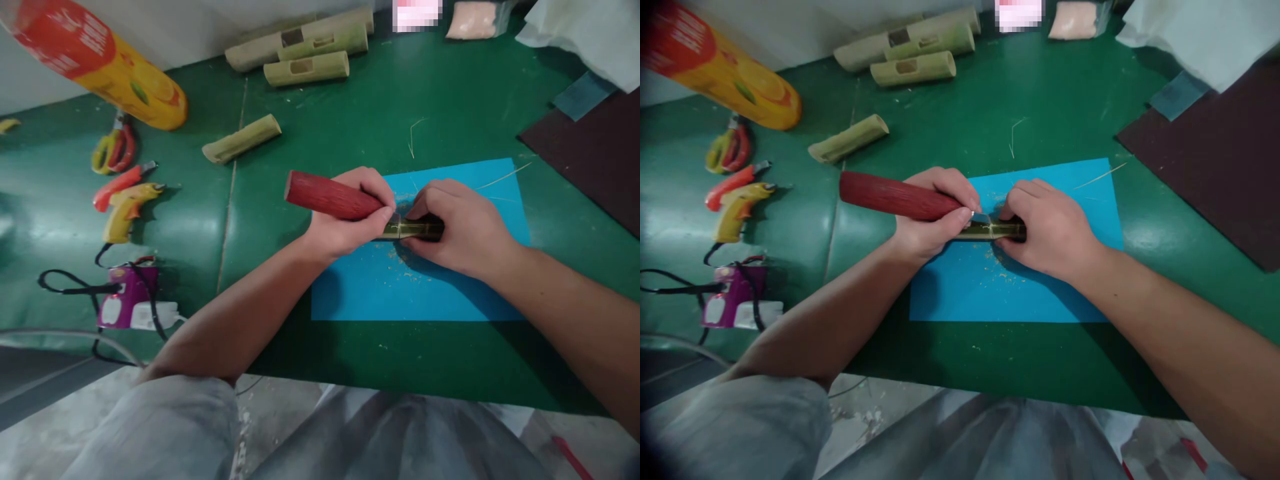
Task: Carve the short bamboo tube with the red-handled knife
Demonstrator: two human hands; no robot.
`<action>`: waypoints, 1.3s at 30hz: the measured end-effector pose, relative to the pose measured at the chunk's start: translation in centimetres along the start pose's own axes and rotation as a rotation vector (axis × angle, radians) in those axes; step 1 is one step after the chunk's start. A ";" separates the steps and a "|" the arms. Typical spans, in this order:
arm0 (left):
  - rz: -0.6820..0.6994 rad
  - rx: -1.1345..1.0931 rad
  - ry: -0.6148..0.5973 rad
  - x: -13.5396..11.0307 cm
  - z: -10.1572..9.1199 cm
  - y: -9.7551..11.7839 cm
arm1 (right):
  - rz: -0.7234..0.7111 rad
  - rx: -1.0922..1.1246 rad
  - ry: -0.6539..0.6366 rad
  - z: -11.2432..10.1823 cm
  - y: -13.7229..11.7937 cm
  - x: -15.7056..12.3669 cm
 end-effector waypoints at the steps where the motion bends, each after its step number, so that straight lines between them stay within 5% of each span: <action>1: 0.009 -0.005 -0.003 0.0 0.0 -0.1 | 0.003 -0.002 -0.005 0.0 0.0 0.0; 39: 0.027 0.012 -0.040 0.0 0.3 0.2 | 0.021 0.000 -0.037 0.2 0.1 0.0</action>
Point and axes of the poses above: each hand's wrist, its own x-axis towards the middle knuckle, its own z-axis out of the palm, y = z × x, the point moved 7 cm from there along x, towards the middle knuckle, and after that the axes turned 10 degrees about -z, right-handed, at the moved point
